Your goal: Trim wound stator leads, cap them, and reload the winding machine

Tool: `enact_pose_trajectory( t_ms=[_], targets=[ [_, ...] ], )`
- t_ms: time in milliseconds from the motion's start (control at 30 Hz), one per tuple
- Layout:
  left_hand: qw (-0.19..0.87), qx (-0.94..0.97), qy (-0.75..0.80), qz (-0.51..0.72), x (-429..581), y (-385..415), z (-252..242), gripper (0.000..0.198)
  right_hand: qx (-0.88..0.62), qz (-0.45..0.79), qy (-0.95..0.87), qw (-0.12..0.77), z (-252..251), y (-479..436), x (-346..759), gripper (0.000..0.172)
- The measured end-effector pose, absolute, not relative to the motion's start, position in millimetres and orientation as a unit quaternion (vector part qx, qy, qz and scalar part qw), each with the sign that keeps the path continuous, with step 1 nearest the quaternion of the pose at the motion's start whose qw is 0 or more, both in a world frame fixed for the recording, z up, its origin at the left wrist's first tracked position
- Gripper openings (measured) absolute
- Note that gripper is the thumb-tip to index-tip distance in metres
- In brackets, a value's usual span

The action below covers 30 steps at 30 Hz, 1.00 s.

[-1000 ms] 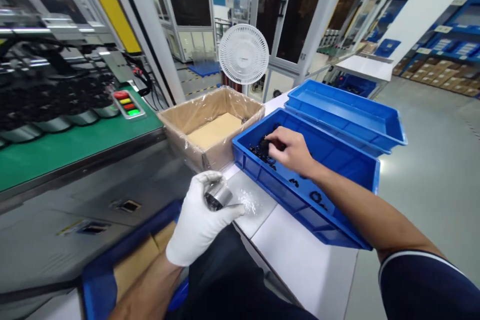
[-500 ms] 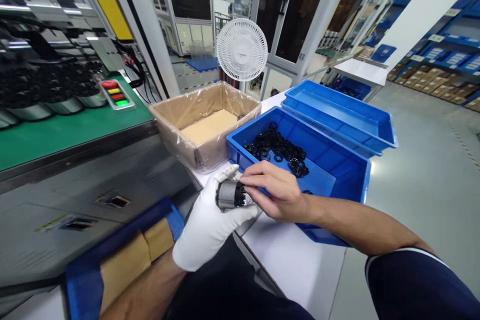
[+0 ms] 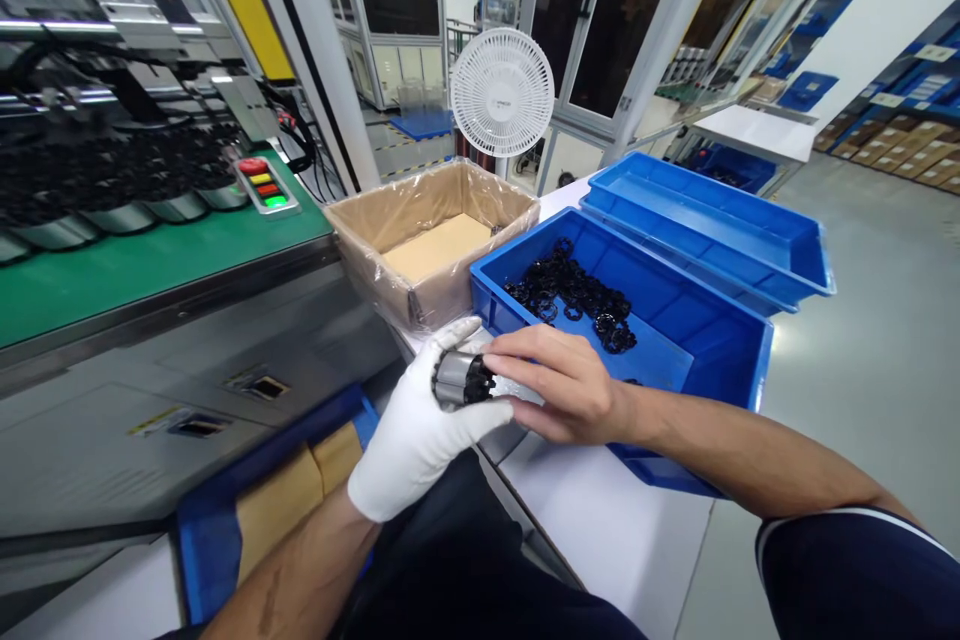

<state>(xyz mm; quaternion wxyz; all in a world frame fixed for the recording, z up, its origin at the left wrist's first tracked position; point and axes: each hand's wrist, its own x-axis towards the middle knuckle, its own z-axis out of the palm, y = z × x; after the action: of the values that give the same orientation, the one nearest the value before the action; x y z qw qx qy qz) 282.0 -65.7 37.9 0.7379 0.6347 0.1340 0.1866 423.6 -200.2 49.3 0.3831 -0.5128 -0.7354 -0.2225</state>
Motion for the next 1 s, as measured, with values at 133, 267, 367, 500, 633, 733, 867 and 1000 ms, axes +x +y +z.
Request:
enact_pose_trajectory(
  t_ms=[133,267,367,500,633,733,867,1000],
  targets=[
    [0.733,0.642,0.135,0.177,282.8,-66.5,43.1,0.08,-0.512,-0.232,-0.734,0.381,49.5,-200.7,424.0,0.035],
    [0.71,0.666,0.136,0.183,286.9,-71.7,47.3,0.074,-0.504,-0.251,-0.744,0.36,46.7,-199.0,424.5,0.035],
    [0.689,0.684,0.138,0.196,286.1,-73.4,42.8,0.071,-0.502,-0.261,-0.745,0.354,43.5,-196.7,425.5,0.032],
    [0.7,0.684,0.104,0.177,285.6,-61.7,30.0,0.066,-0.521,-0.247,-0.748,0.329,45.9,-195.7,429.9,0.03],
    [0.542,0.804,0.128,0.209,306.0,-49.0,9.0,0.05,-0.578,-0.257,-0.717,0.292,53.1,-199.3,438.5,0.039],
    [0.424,0.873,0.139,0.2,328.2,-51.4,-20.1,0.036,-0.599,-0.293,-0.676,0.313,54.4,-201.3,444.3,0.043],
    [0.396,0.893,0.133,0.17,326.2,-56.6,-38.5,0.025,-0.614,-0.307,-0.661,0.304,47.7,-200.9,450.9,0.034],
    [0.352,0.882,0.186,0.252,264.0,-12.7,12.1,0.03,-0.678,-0.307,-0.609,0.274,33.3,-197.0,474.4,0.025]
  ],
)
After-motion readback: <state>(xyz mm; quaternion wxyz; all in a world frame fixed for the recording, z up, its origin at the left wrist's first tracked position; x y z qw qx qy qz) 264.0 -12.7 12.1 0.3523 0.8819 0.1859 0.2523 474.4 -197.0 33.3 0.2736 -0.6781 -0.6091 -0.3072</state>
